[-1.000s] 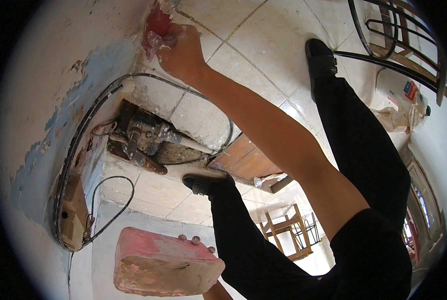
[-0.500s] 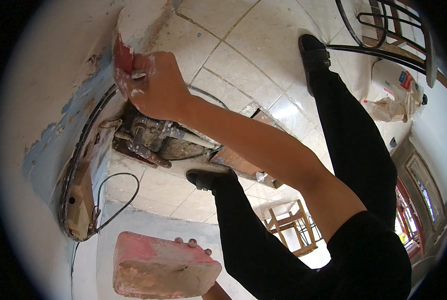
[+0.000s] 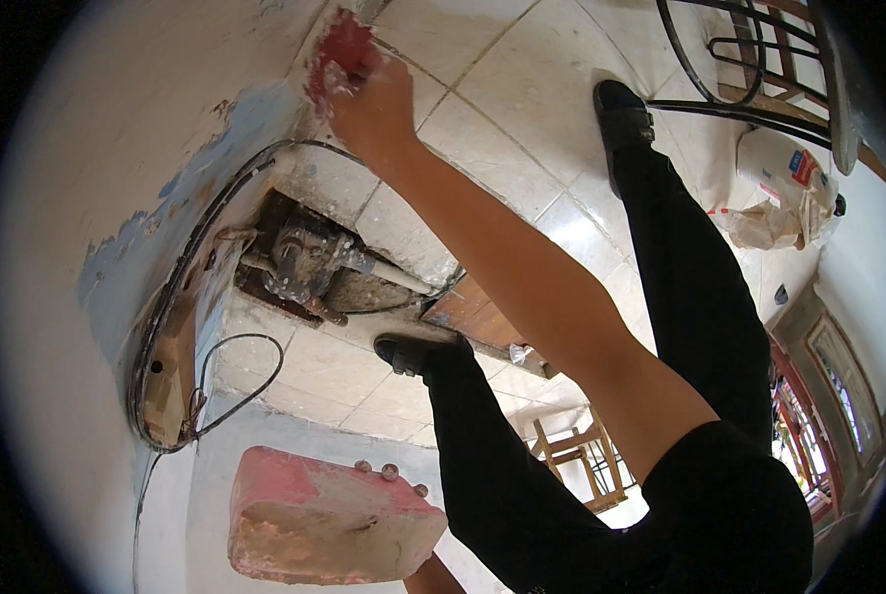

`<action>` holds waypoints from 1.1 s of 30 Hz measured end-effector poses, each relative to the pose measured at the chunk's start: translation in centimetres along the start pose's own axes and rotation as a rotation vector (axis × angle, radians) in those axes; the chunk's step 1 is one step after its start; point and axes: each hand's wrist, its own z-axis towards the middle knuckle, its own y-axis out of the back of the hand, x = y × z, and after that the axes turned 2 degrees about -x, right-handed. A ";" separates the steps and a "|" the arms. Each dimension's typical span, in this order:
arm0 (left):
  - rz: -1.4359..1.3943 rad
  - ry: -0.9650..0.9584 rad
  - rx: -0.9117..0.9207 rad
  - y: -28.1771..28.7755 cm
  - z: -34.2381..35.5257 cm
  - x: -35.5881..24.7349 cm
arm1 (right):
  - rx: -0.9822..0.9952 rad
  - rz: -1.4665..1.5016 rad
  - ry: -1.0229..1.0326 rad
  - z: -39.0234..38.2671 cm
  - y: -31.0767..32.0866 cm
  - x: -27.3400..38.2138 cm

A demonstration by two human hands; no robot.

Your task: The person patches a damaged section of a wall by applying white compound with a red spreader and smoothing it across the surface.

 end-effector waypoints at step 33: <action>-0.016 -0.105 0.092 -1.3 -3.6 0.9 | 0.033 0.196 -0.287 -5.0 0.3 7.8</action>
